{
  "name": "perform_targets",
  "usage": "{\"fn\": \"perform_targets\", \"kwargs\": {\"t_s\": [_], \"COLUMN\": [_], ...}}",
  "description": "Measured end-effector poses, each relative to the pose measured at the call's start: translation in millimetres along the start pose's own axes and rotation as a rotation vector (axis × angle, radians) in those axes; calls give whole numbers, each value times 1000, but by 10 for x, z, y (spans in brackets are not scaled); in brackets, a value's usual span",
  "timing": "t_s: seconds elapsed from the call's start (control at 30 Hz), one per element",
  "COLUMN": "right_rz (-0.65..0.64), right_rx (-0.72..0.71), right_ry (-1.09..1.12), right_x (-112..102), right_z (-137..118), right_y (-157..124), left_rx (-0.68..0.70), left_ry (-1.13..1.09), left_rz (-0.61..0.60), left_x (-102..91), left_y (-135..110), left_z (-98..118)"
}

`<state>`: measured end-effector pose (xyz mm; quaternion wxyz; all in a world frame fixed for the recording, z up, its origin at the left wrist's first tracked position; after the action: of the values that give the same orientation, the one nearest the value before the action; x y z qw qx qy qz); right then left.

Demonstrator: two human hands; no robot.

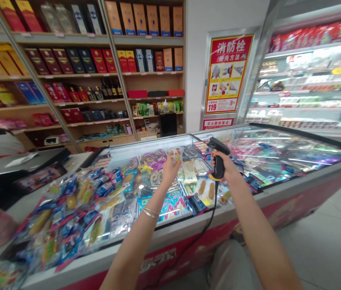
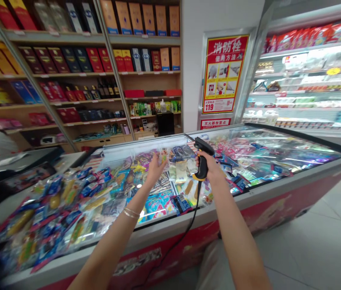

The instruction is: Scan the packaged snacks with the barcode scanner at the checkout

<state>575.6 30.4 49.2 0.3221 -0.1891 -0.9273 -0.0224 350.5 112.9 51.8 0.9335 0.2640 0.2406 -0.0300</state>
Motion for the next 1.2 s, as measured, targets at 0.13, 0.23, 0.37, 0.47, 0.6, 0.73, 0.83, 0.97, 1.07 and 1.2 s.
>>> {"fn": "perform_targets", "kwargs": {"t_s": [0.13,0.23,0.37,0.47,0.6,0.73,0.83,0.97,1.07,1.2], "right_rz": [-71,-123,-191,-239,-248,-254,-243,-187,-182,-193], "right_rx": [49,110,135,175,217,172,118,87,93,100], "right_ry": [-3,-1,-43,-83,-149,-228,-247,-255,-252,-240], "right_x": [524,871,1265,1466,1526,1514,1513,1472,1460,1454], "right_z": [275,601,1073,1454,1833,1921,1879,1823,1800,1784], "right_y": [-97,-150,-134,-81,-44,-90,-126,-141,-156,-162], "left_rx": [-73,-136,-186,-247,-310,-287,-237,-205,-217,-216], "left_ry": [120,186,235,290,424,589,673,711,724,729], "left_rz": [173,229,303,332,272,197,170,163,157,156], "left_x": [-772,-1211,-1562,-1644,-1555,-1420,-1357,-1334,-1339,-1342], "left_y": [43,8,-83,-151,-186,-198,-221,-256,-274,-285], "left_z": [-270,-506,-804,-1015,-1167,-1137,-1090,-1083,-1102,-1097]}}
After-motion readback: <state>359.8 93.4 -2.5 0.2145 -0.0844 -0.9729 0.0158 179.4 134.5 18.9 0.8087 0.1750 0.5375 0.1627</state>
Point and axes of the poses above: each hand's wrist, its own y-axis towards the middle knuckle, its own x-axis out of the palm, z = x × y, the point moved 8 cm from there along y, towards the middle knuckle, and after that the axes turned 4 degrees about y, right-handed, at the moved point
